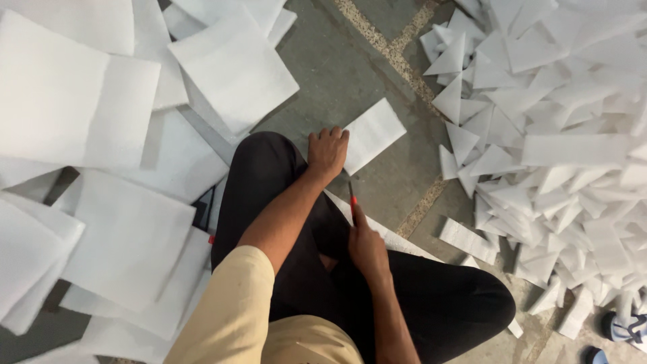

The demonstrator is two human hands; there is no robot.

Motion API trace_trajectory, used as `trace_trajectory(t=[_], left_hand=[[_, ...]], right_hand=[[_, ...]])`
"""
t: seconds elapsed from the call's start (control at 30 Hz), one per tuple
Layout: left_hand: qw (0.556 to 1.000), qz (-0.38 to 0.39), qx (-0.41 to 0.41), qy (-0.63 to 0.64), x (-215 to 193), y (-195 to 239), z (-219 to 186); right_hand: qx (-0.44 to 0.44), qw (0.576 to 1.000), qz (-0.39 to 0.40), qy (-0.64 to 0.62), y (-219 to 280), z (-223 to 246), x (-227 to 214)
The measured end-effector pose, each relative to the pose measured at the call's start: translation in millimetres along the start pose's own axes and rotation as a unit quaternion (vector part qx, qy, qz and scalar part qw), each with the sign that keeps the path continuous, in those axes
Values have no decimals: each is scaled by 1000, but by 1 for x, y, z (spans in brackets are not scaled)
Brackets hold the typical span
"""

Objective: The person sits on the floor and uses a red utility knife to cut white foam sheets into smaller rectangular pieces. The person repeatedly picks up sheets, cuts them, and places the cut pieces aside.

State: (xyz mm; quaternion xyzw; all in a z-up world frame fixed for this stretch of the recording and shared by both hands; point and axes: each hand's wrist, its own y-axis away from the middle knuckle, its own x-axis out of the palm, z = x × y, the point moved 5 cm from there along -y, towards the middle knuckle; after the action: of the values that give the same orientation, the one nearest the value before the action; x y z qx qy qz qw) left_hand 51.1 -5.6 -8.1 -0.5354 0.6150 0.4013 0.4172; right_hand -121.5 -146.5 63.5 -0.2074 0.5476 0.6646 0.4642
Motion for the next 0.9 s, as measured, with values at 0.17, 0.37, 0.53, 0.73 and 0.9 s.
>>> trace_trajectory(t=[0.17, 0.37, 0.53, 0.73, 0.9], left_hand=[[982, 129, 121, 62, 17, 17, -19], [986, 61, 140, 62, 6, 13, -21], [976, -219, 10, -16, -24, -10, 7], [999, 32, -3, -21, 3, 0, 2], [1000, -14, -16, -1, -5, 1, 4]], right_hand=[[-1, 997, -51, -60, 29, -19, -3], [-10, 993, -81, -85, 26, -12, -16], [-17, 993, -82, -85, 7, 3, -18], [-88, 982, -135, -97, -56, 30, -29], [-98, 982, -153, -48, -108, 47, -33]])
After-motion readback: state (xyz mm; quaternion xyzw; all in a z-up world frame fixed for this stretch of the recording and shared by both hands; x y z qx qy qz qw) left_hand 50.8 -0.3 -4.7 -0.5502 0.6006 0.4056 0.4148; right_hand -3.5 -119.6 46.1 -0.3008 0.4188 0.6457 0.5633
